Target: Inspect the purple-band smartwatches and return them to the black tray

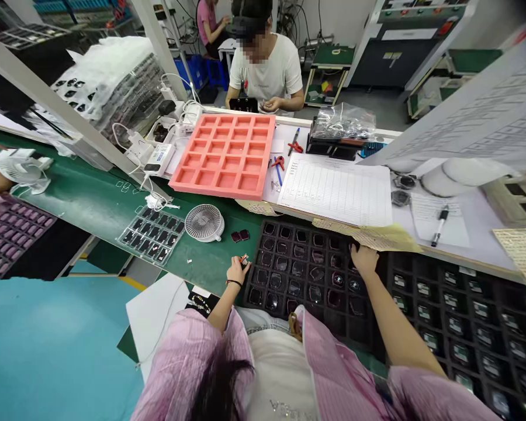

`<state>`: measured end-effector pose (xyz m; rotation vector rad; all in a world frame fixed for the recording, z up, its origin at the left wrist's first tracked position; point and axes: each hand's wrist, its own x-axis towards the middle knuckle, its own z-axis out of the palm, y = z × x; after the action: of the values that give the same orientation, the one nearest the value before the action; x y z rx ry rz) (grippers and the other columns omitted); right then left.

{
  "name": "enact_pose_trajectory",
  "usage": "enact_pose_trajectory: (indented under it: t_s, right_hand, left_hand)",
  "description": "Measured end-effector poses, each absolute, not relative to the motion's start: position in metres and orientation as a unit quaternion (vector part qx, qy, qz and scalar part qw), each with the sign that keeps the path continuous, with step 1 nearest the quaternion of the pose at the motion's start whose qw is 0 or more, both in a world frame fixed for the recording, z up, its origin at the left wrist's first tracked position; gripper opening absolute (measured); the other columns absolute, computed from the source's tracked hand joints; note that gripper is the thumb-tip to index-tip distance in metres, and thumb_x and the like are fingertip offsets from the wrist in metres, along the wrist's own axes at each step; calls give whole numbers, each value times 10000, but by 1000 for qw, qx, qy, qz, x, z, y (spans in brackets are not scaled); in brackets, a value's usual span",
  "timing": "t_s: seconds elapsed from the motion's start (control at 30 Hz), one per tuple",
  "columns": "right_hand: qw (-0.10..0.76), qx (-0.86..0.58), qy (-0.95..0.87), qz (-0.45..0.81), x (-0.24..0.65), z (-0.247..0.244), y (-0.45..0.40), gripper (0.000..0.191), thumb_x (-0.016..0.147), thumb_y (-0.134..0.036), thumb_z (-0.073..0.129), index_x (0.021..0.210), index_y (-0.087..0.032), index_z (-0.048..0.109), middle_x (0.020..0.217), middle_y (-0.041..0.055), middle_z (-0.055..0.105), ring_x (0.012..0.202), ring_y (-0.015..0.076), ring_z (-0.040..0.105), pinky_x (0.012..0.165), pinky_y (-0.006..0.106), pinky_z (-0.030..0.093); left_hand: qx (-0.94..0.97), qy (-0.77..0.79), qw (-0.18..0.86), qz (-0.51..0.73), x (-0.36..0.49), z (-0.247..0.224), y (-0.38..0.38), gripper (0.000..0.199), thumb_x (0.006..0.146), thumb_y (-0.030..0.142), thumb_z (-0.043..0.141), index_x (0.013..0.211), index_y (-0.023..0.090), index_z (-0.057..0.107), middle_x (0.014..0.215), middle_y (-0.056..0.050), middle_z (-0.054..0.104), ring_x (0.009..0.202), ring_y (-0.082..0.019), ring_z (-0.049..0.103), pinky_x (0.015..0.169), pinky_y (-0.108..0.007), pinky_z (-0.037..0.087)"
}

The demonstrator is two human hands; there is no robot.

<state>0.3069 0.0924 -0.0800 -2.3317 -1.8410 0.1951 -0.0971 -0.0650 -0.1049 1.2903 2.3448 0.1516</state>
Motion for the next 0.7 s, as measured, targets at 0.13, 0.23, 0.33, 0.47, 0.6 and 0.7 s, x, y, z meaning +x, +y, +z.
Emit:
enact_pose_trajectory:
  t_s: [0.13,0.23,0.33,0.47,0.6,0.7]
  right_hand:
    - [90,-820,-556,98,305,-85,50,470,911,-408,388,1142,-42,570,1137,313,558,1091,426,527,833,559,427]
    - [97,-840,-516,138,304,-89,28,539,898,-502,374,1088,-41,576,1131,340,543,1094,461,515,808,590,432]
    - [116,-844,-490,186,303,-87,23,524,880,-527,391,979,-60,609,1165,352,529,1129,480,489,851,616,404]
    - [174,-840,-452,246,304,-76,34,461,789,-555,537,849,-103,598,1074,322,579,1108,477,512,872,596,397]
    - [265,-805,-430,312,293,-55,40,459,751,-544,588,954,-135,555,898,190,652,915,363,634,779,495,479]
    - [336,-750,-433,371,264,-30,32,502,796,-524,545,1167,-192,478,951,94,677,789,238,671,678,377,528]
  left_hand:
    - [464,856,219,63,-93,-110,-60,337,899,449,539,1059,152,519,1136,-119,569,884,-234,679,631,-253,444]
    - [447,865,214,77,-96,-108,-56,310,911,429,521,1037,146,525,1121,-131,568,862,-238,680,619,-254,444]
    - [426,873,211,103,-102,-99,-54,285,914,404,520,1031,144,516,1112,-136,564,859,-239,673,632,-263,450]
    - [420,865,222,163,-105,-77,-48,207,974,286,363,1039,156,511,1080,-128,563,915,-216,647,713,-282,465]
    - [478,802,274,231,-84,-44,-41,258,966,213,314,1010,161,562,970,-82,589,915,-175,610,791,-269,464]
    - [539,708,367,270,-49,-12,-40,274,948,336,405,965,174,626,746,5,562,681,-119,553,676,-217,447]
